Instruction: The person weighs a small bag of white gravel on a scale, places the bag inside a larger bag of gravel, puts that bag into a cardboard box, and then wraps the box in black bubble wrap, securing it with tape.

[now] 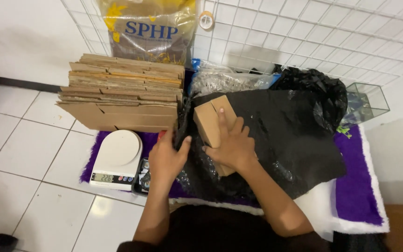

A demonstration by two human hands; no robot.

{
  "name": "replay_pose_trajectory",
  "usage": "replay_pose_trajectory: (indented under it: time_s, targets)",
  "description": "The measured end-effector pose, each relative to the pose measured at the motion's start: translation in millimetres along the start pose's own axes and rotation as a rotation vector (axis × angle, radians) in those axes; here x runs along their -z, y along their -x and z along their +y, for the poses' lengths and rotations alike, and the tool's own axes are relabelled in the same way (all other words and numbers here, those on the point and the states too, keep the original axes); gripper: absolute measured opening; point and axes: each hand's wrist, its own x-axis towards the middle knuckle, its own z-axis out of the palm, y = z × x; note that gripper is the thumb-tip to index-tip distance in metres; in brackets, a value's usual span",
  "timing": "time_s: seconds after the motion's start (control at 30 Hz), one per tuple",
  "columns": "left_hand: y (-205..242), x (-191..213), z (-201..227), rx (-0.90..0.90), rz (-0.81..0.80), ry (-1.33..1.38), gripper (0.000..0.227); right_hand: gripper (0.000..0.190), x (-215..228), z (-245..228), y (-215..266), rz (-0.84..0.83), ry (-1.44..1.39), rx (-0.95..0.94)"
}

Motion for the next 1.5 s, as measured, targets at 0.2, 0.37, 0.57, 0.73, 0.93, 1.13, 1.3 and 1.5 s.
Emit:
replay_pose_trajectory:
  time_s: [0.2, 0.37, 0.57, 0.73, 0.93, 1.13, 1.3, 1.5]
  targets:
    - [-62, -66, -22, -0.112, -0.200, -0.325, 0.040, 0.110, -13, 50, -25, -0.006, -0.052, -0.026]
    - [-76, -16, 53, -0.323, -0.154, -0.149, 0.036, 0.096, 39, 132, 23, 0.003, -0.257, -0.204]
    - [-97, 53, 151, -0.848, -0.153, 0.201, 0.011, 0.082, 128, 156, 99, 0.264, -0.567, -0.438]
    - [-59, 74, 116, -1.393, -0.217, 0.502, 0.052, 0.072, 118, 230, 122, 0.417, -0.598, -0.662]
    - [-32, 86, 1, -1.221, -0.937, 0.251, 0.041, 0.060, 106, 268, 127, 0.496, -0.596, -0.684]
    - [-17, 68, -9, -0.648, -1.298, -0.802, 0.043, 0.067, 109, 241, 110, 0.289, -0.610, -0.715]
    - [-60, 45, 10, -0.749, -0.241, 0.307, 0.027, 0.062, 104, 221, 101, 0.230, -0.753, -0.661]
    - [-28, -21, 127, -0.218, -0.835, -0.554, 0.051, 0.078, 116, 191, 99, 0.131, -0.754, -0.745]
